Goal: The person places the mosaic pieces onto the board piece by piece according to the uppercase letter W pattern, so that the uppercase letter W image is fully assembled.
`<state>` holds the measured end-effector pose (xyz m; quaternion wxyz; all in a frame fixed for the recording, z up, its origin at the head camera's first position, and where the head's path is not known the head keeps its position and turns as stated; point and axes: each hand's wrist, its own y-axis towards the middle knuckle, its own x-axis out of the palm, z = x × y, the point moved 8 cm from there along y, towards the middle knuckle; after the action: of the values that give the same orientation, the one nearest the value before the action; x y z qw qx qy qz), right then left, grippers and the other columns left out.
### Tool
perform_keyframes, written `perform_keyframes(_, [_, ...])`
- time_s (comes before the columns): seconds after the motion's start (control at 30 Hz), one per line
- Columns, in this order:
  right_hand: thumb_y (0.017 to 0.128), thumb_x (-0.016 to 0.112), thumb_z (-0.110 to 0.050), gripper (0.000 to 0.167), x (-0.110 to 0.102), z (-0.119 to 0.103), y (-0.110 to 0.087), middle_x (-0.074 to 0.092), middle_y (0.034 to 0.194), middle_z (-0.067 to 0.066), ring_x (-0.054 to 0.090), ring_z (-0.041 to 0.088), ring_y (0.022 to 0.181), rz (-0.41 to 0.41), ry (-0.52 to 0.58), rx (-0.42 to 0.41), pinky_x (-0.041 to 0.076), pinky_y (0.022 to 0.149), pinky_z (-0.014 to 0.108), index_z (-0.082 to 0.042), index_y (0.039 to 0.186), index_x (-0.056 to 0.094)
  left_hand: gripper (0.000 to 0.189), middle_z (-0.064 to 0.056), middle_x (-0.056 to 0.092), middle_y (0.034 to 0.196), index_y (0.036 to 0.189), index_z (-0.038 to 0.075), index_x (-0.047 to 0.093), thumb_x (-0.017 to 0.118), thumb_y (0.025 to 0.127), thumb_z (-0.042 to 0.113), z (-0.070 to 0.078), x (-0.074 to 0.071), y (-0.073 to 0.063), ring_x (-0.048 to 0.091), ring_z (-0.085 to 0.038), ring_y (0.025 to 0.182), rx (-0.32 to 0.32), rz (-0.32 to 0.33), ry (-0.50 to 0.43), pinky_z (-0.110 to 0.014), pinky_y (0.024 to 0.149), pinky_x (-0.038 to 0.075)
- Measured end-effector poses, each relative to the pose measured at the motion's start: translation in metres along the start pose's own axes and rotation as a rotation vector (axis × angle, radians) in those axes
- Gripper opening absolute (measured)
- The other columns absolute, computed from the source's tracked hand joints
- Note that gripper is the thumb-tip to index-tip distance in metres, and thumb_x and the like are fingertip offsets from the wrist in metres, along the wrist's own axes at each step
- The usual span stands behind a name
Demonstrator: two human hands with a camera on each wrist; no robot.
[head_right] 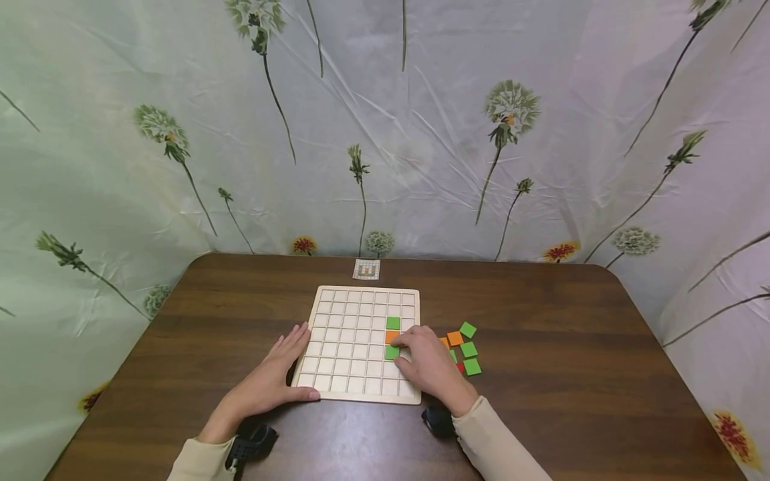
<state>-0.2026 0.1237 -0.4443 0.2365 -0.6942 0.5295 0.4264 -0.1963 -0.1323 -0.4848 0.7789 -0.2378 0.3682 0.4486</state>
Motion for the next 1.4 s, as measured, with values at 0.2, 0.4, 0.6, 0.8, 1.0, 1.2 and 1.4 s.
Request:
perform_keyframes(0.2, [0.083,0.076,-0.007,0.022,0.001,-0.001,0.001,0.068,0.098,0.001,0.057,0.019,0.094,-0.005,0.008,0.008,0.050,0.078,0.037,-0.009,0.104,0.079,0.122,-0.013,0.007,0.168,0.159,0.000,0.015,0.077,0.076,0.064,0.000,0.000,0.000,0.002,-0.028,0.154,0.000,0.003,0.003,-0.053,0.123,0.005])
perform_keyframes(0.4, [0.083,0.076,-0.007,0.021,0.002,-0.002,0.002,0.066,0.098,0.001,0.056,0.019,0.093,-0.012,0.000,0.006,0.050,0.077,0.036,-0.009,0.104,0.079,0.122,-0.012,0.007,0.168,0.159,0.000,0.015,0.078,0.076,0.063,0.000,0.000,-0.001,0.002,-0.027,0.155,0.000,0.004,-0.001,-0.053,0.123,0.004])
perform_keyframes(0.6, [0.083,0.077,-0.006,0.021,0.001,-0.002,0.002,0.067,0.099,0.002,0.057,0.021,0.095,-0.003,0.011,0.010,0.051,0.079,0.038,-0.009,0.104,0.079,0.123,-0.013,0.006,0.168,0.159,0.000,0.014,0.078,0.076,0.063,0.000,0.000,-0.001,0.002,-0.027,0.155,-0.002,0.003,0.002,-0.053,0.123,0.005])
perform_keyframes(0.8, [0.082,0.079,-0.007,0.022,0.001,0.001,0.001,0.068,0.101,0.002,0.059,0.022,0.098,0.011,0.030,0.026,0.052,0.083,0.039,-0.009,0.104,0.078,0.122,-0.013,0.006,0.168,0.159,0.000,0.014,0.079,0.076,0.062,0.000,0.000,0.000,0.002,-0.027,0.154,-0.006,0.000,0.003,-0.052,0.123,0.004])
perform_keyframes(1.0, [0.082,0.080,-0.009,0.022,-0.001,0.006,0.001,0.069,0.100,-0.001,0.058,0.018,0.095,0.004,0.054,0.062,0.052,0.082,0.037,-0.011,0.105,0.079,0.123,-0.013,0.006,0.168,0.159,-0.001,0.014,0.079,0.076,0.062,-0.001,0.001,0.000,0.001,-0.027,0.154,-0.008,-0.002,-0.001,-0.052,0.123,0.004])
perform_keyframes(1.2, [0.085,0.079,-0.010,0.025,-0.011,0.016,-0.008,0.068,0.106,0.000,0.059,0.020,0.099,0.026,0.085,0.054,0.053,0.083,0.038,-0.010,0.109,0.077,0.122,-0.013,0.006,0.168,0.159,0.000,0.014,0.079,0.076,0.062,-0.001,0.001,0.001,0.002,-0.027,0.155,-0.012,-0.004,-0.004,-0.052,0.123,0.004])
perform_keyframes(1.4, [0.084,0.082,-0.014,0.030,-0.025,0.029,-0.018,0.068,0.107,0.002,0.058,0.018,0.090,0.055,0.072,0.091,0.052,0.075,0.035,-0.009,0.113,0.075,0.122,-0.014,0.007,0.168,0.159,-0.001,0.015,0.080,0.076,0.060,0.001,-0.001,0.001,0.002,-0.028,0.154,0.000,0.004,-0.003,-0.052,0.123,0.005])
